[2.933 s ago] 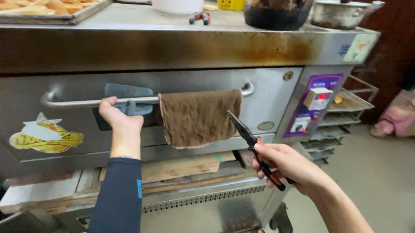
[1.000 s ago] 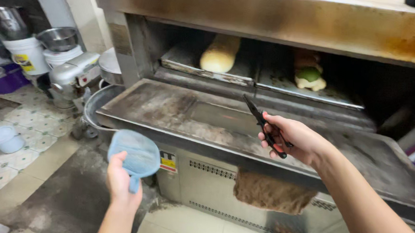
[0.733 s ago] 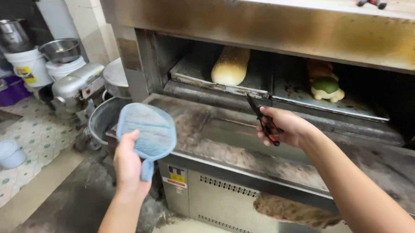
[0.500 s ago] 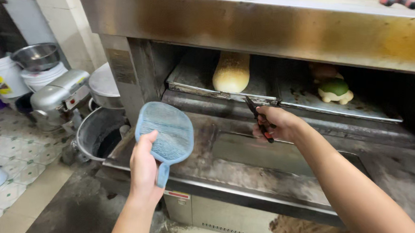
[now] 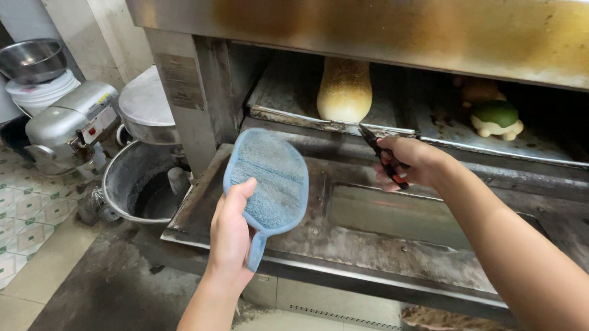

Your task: The person carries a container and a plate of sliced meat into a kitchen, then uses tongs and a wooden stick to remove a long loaf of bread and character-shaped buns from an oven. They place the bread on a tray and later use chopsticks to stir and lift fried meat from a pan of hot oil.

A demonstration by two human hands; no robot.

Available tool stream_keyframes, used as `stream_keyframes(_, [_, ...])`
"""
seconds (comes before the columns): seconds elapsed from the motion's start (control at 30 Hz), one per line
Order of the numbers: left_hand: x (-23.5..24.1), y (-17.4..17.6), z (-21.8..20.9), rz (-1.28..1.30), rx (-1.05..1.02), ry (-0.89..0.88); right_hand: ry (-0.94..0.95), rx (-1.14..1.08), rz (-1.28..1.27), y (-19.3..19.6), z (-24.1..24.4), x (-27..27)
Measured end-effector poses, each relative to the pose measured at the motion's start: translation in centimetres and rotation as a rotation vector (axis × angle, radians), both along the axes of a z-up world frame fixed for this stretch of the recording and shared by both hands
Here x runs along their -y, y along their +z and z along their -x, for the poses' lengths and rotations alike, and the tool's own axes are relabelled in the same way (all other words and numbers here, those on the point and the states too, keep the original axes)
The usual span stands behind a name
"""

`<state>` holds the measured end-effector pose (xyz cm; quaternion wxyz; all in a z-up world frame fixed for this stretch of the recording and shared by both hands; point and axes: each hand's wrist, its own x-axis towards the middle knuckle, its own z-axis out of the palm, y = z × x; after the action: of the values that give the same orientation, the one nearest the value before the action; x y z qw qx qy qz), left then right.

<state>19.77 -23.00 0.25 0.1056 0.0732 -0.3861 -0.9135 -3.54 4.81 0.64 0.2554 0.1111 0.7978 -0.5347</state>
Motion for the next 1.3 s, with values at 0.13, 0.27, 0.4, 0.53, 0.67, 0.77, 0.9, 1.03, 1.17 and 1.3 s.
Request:
stream_keyframes(0.13, [-1.7,-1.4,-3.2,0.054,-0.056,-0.119,0.1,-0.109,-0.001,3.4,-5.9,-1.6])
stream_keyframes(0.27, [-4.5,-6.8,-7.6,0.122,-0.125,-0.433,0.169,-0.187,0.079,6.7,-13.4,-5.2])
stream_keyframes(0.4, [-8.1,-15.3,-11.2,0.209,0.259,-0.59,0.123,-0.267,0.119,8.8,-21.2,-9.5])
stream_keyframes(0.53, [-12.3,-24.2,-8.9,-0.086,0.443,-0.437,0.061,-0.322,0.095,8.3,-26.8,-14.4])
stream_keyframes(0.67, [-18.1,-28.5,0.2,-0.572,0.214,-0.25,-0.038,-0.365,0.235,6.9,-31.2,-18.2])
stream_keyframes(0.77, [-21.2,-28.4,5.5,-0.758,0.07,-0.128,-0.078,-0.418,0.218,7.6,-33.5,-20.9])
stream_keyframes(0.9, [-21.6,-25.3,4.3,-0.797,0.088,-0.056,-0.215,-0.391,0.208,8.7,-36.9,-23.8])
stream_keyframes(1.03, [-21.1,-18.4,3.8,-0.692,0.017,-0.119,-0.156,-0.461,0.47,11.3,-37.8,-25.3])
stream_keyframes(1.17, [-20.9,-11.7,6.4,-0.544,-0.201,-0.199,-0.144,-0.489,0.468,12.9,-37.5,-24.8])
stream_keyframes(1.3, [-21.4,-5.5,11.2,-0.473,-0.226,-0.114,-0.215,-0.508,0.404,14.5,-35.5,-22.7])
